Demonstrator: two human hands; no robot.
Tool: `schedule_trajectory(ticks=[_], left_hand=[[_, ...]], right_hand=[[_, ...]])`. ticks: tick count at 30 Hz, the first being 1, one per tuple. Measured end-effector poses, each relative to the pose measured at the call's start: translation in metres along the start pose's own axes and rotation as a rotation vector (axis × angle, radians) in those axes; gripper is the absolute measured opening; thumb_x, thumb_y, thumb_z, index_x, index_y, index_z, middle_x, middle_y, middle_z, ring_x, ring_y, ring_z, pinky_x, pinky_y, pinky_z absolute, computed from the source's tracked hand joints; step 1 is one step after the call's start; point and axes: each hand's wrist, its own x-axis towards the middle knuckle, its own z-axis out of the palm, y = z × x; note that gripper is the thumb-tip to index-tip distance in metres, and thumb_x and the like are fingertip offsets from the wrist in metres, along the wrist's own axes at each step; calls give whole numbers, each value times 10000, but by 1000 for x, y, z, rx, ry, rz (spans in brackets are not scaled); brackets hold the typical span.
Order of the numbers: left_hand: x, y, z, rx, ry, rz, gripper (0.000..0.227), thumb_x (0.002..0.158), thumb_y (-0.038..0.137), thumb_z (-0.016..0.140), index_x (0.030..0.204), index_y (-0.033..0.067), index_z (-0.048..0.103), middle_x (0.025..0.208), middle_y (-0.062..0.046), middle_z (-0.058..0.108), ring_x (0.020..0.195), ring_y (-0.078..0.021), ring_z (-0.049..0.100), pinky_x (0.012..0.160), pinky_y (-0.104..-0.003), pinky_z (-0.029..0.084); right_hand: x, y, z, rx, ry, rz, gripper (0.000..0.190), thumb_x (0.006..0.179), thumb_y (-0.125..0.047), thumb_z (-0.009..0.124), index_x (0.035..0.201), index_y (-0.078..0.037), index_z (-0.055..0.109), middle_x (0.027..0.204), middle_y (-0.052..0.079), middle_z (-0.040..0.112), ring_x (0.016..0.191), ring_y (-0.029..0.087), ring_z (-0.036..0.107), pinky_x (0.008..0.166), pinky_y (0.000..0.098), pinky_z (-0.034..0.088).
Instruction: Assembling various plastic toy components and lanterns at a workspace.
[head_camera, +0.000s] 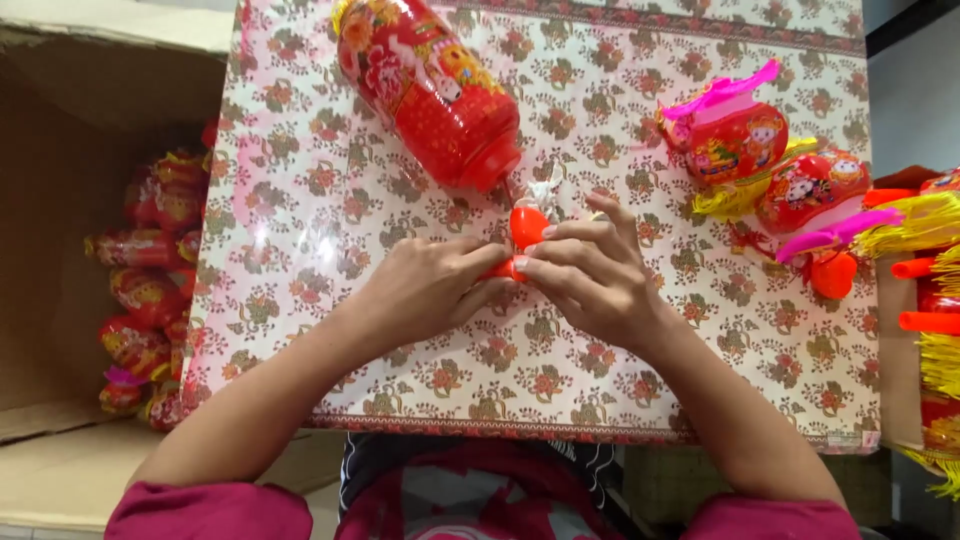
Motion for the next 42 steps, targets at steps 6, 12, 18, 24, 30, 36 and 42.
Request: schedule_trajectory(ticks=[6,12,18,24,30,36,42], left_hand=[[5,5,-14,-149,-41,4,283,1025,326,533,1098,103,692,778,-116,720,576,-216,708,491,-273,557],[1,0,2,-138,-19,32,294,1017,357,545,1058,103,687,745,-114,710,568,-233,722,475,-311,567],[4,-2,0,-275,-51,1,275,1015,319,551,1076,96,700,719,-94,707,570,-210,706,539,-287,581],[8,4,-15,-545,-136,-59,286,1012,278,546,1026,35,697,689,-130,717,570,-277,721,512,-355,583],[8,-2,-9,-721,-336,-189,312,1013,254,529,1153,29,692,679,-77,711,479,-128,579,463,-247,492],[10,1,-15,-631,-291,-207,313,986,285,565,1175,63,680,626,-86,689,448,-144,582,447,-266,471],[10,0,-19,-623,-373,-178,263,1003,226,562,1083,21,706,671,-109,706,417,-125,558,417,-216,462]], right_hand=[[8,-4,-7,62,9,52,153,880,-148,836,1030,-161,811,997,5,768,1021,208,665,1139,540,404],[7,-4,-4,101,9,53,139,878,-139,830,1010,-180,814,997,-14,772,1006,189,668,1111,494,447],[5,-2,-6,109,-14,38,217,867,-94,824,1054,-204,820,1045,-12,773,1047,193,656,1120,498,444],[3,0,-9,97,-11,-17,124,913,-122,783,988,-213,820,1054,-24,776,1061,188,653,1105,487,453],[-24,13,4,111,-15,-57,205,890,-129,789,1057,-244,812,1072,-34,756,1111,182,615,1126,484,435],[0,1,-7,118,-61,50,254,858,-241,851,1102,-188,802,1061,-5,762,1093,220,639,1073,473,482],[3,-3,-5,176,-61,63,171,883,-211,821,1047,-169,801,1013,-13,767,1018,220,663,1037,456,498]])
